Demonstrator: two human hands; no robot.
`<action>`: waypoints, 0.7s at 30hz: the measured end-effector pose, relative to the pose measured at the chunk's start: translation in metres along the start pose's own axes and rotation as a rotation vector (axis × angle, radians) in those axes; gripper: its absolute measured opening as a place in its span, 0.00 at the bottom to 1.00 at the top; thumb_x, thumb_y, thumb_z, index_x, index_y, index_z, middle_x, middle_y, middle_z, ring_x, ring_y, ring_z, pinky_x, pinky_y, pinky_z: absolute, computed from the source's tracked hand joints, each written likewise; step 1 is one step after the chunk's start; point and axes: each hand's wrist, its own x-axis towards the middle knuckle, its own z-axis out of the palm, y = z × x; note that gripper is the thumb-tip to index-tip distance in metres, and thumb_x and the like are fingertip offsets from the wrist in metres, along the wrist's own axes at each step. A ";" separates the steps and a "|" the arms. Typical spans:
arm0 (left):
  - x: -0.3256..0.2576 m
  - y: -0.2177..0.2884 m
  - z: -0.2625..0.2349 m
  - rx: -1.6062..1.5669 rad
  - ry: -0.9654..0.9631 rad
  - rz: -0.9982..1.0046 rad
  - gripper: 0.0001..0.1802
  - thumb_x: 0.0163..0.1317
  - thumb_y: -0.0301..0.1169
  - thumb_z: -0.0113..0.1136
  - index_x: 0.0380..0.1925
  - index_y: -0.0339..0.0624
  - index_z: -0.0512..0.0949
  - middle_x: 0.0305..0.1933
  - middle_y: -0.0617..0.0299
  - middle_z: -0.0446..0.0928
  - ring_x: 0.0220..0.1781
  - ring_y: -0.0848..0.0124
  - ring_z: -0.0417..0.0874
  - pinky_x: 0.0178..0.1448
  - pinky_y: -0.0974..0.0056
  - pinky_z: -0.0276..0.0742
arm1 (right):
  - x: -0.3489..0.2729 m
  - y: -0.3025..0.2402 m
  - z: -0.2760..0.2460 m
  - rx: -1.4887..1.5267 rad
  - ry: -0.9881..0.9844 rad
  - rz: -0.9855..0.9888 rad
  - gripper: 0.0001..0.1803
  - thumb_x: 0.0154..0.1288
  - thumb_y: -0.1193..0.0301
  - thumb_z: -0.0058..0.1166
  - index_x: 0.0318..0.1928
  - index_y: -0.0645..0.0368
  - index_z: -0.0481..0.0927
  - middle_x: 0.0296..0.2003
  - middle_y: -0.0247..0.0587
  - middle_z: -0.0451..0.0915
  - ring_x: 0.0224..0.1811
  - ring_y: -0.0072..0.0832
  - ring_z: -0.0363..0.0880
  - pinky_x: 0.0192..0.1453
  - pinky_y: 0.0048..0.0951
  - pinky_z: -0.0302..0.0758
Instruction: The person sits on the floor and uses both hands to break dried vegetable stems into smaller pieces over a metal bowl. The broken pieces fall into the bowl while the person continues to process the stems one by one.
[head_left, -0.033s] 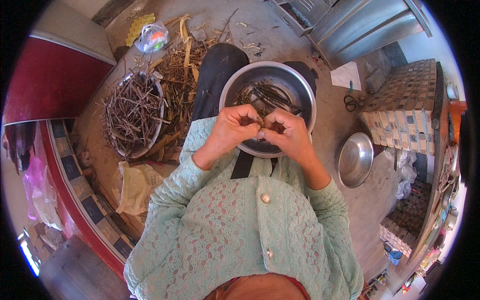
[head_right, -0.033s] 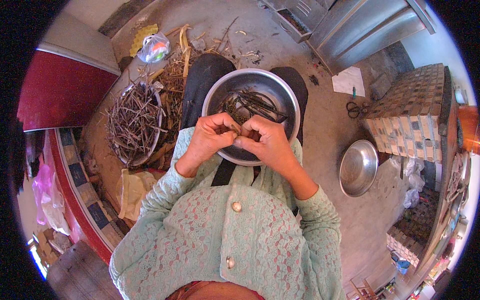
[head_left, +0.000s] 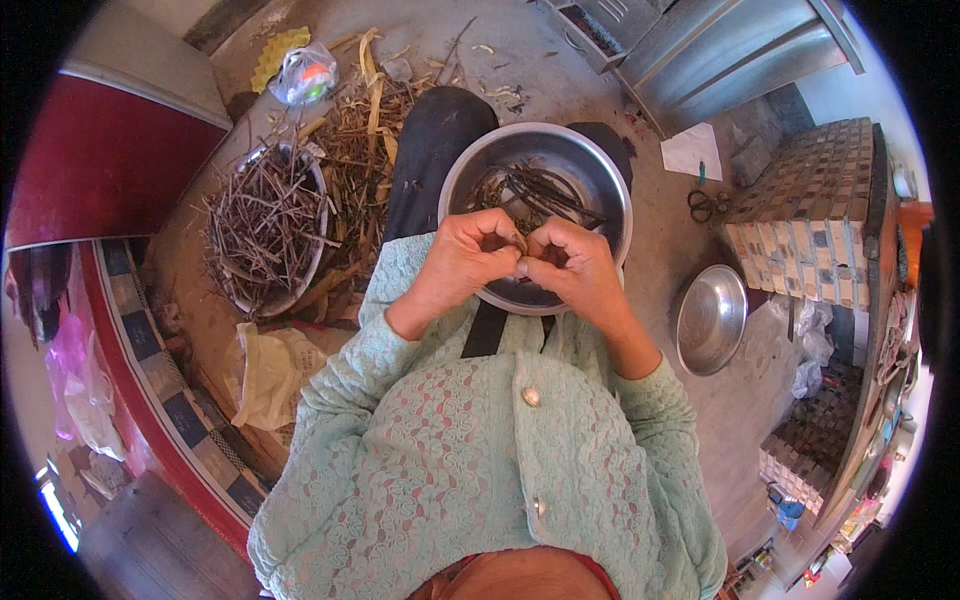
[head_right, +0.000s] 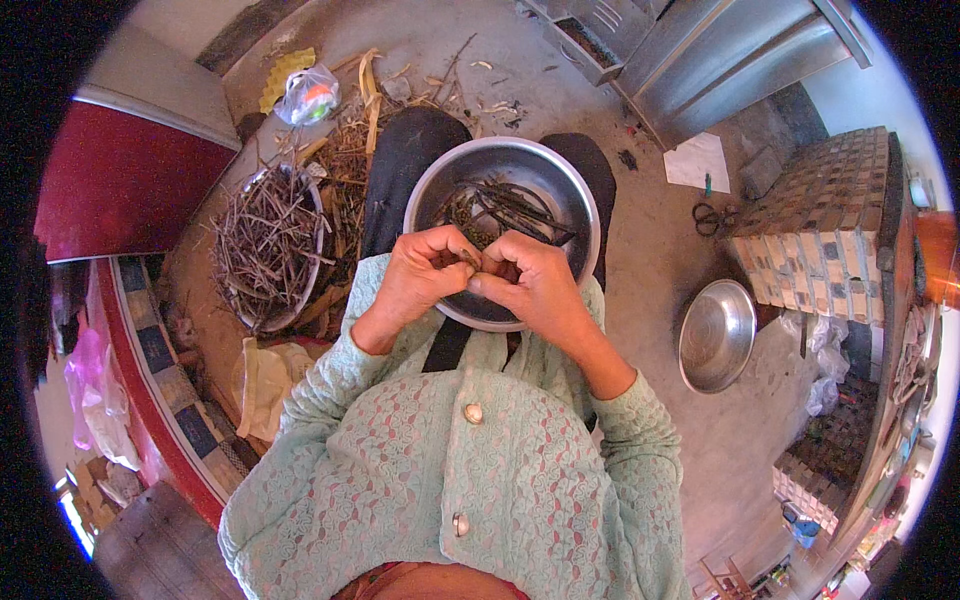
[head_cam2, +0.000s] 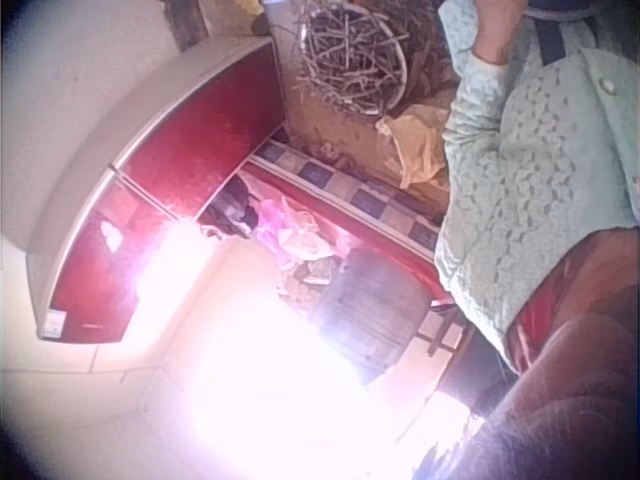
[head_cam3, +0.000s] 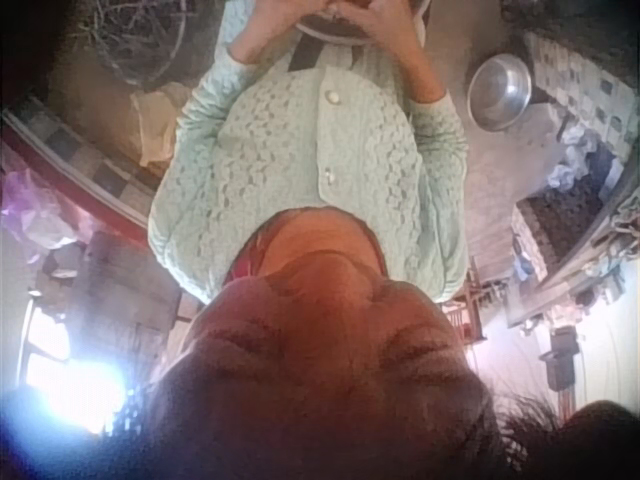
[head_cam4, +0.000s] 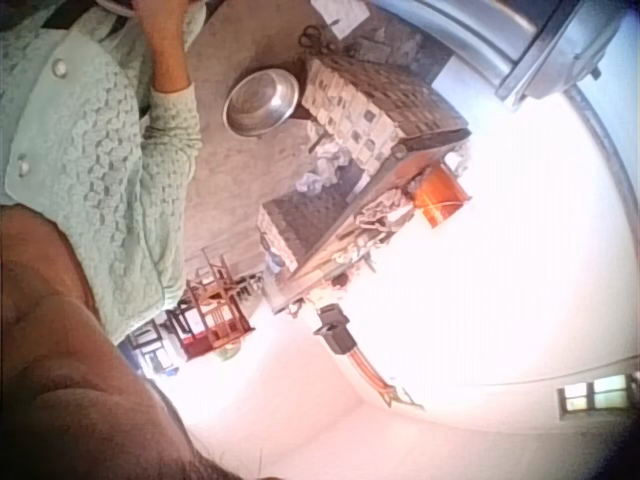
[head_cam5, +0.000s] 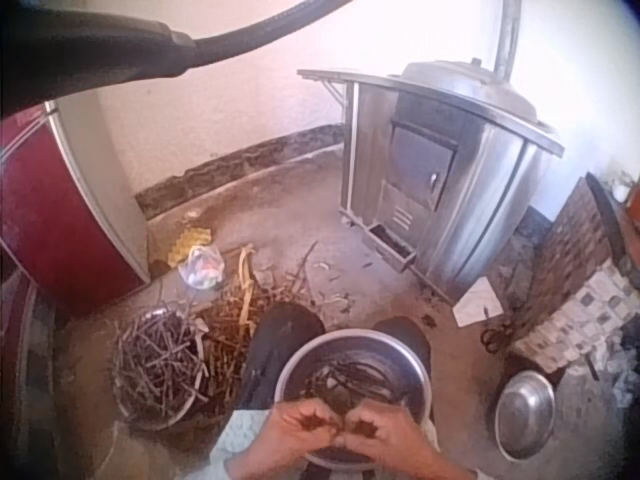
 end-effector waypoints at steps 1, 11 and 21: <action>0.000 0.000 0.001 -0.008 0.008 0.000 0.04 0.53 0.16 0.54 0.26 0.34 0.74 0.27 0.64 0.78 0.29 0.82 0.77 0.32 0.75 0.74 | 0.000 -0.002 0.000 -0.008 -0.003 0.007 0.11 0.49 0.76 0.65 0.27 0.63 0.74 0.23 0.30 0.71 0.23 0.14 0.67 0.26 0.20 0.65; 0.002 -0.009 0.008 0.068 0.149 0.027 0.04 0.51 0.17 0.53 0.22 0.35 0.71 0.22 0.66 0.75 0.24 0.84 0.73 0.26 0.75 0.69 | 0.001 0.005 0.012 -0.120 0.112 -0.124 0.11 0.48 0.77 0.62 0.27 0.63 0.71 0.23 0.41 0.71 0.23 0.29 0.71 0.28 0.28 0.68; 0.004 -0.007 0.017 0.264 0.277 0.023 0.02 0.51 0.17 0.52 0.23 0.35 0.72 0.22 0.68 0.73 0.24 0.84 0.71 0.26 0.76 0.67 | 0.002 0.004 0.013 -0.246 0.189 -0.203 0.09 0.49 0.80 0.58 0.29 0.63 0.70 0.25 0.46 0.71 0.26 0.41 0.73 0.30 0.32 0.70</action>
